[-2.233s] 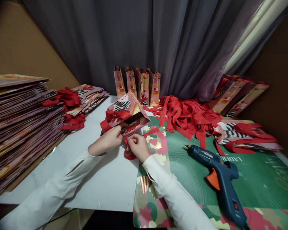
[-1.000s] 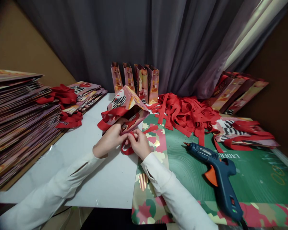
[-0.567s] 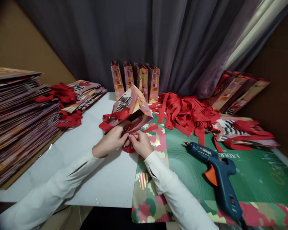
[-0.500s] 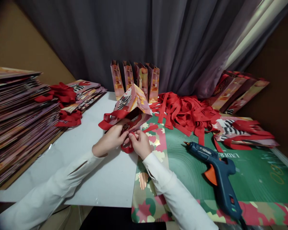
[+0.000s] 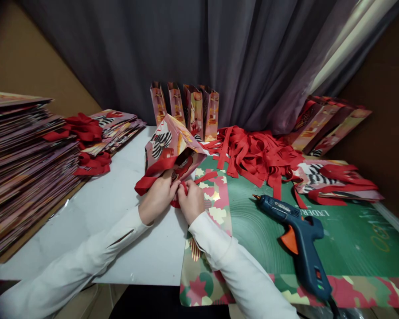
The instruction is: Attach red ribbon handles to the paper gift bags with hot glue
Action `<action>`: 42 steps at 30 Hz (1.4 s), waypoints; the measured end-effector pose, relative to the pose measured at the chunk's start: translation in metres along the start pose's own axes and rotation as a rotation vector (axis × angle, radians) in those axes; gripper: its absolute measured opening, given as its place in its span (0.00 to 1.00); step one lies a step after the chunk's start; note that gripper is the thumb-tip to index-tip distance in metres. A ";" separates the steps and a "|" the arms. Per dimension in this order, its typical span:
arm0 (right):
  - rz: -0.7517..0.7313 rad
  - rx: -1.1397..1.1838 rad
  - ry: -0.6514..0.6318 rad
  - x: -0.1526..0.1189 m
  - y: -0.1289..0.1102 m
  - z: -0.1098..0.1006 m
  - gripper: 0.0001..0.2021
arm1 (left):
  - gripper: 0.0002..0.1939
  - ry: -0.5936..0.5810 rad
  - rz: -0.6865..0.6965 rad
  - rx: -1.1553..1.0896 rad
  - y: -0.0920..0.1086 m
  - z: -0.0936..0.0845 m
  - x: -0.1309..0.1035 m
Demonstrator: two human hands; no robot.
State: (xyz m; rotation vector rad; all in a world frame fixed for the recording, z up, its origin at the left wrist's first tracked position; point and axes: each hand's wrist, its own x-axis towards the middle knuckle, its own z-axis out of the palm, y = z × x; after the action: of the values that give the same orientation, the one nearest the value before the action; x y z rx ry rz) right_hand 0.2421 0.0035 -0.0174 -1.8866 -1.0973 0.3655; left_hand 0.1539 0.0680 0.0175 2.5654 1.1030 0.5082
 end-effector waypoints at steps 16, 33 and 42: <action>-0.131 -0.009 -0.065 0.007 0.011 -0.003 0.12 | 0.07 0.030 0.084 -0.031 -0.014 0.003 0.005; -0.084 0.205 -0.292 0.013 0.015 -0.008 0.16 | 0.05 0.015 0.111 -0.095 -0.020 0.002 0.005; -0.133 0.042 -0.230 0.007 0.010 -0.007 0.14 | 0.07 -0.034 0.097 -0.136 -0.021 0.003 0.006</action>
State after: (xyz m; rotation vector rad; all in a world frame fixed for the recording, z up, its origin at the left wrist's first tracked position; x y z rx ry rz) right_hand 0.2559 0.0031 -0.0199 -1.7552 -1.3499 0.5351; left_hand 0.1455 0.0860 0.0079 2.5083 0.9035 0.5410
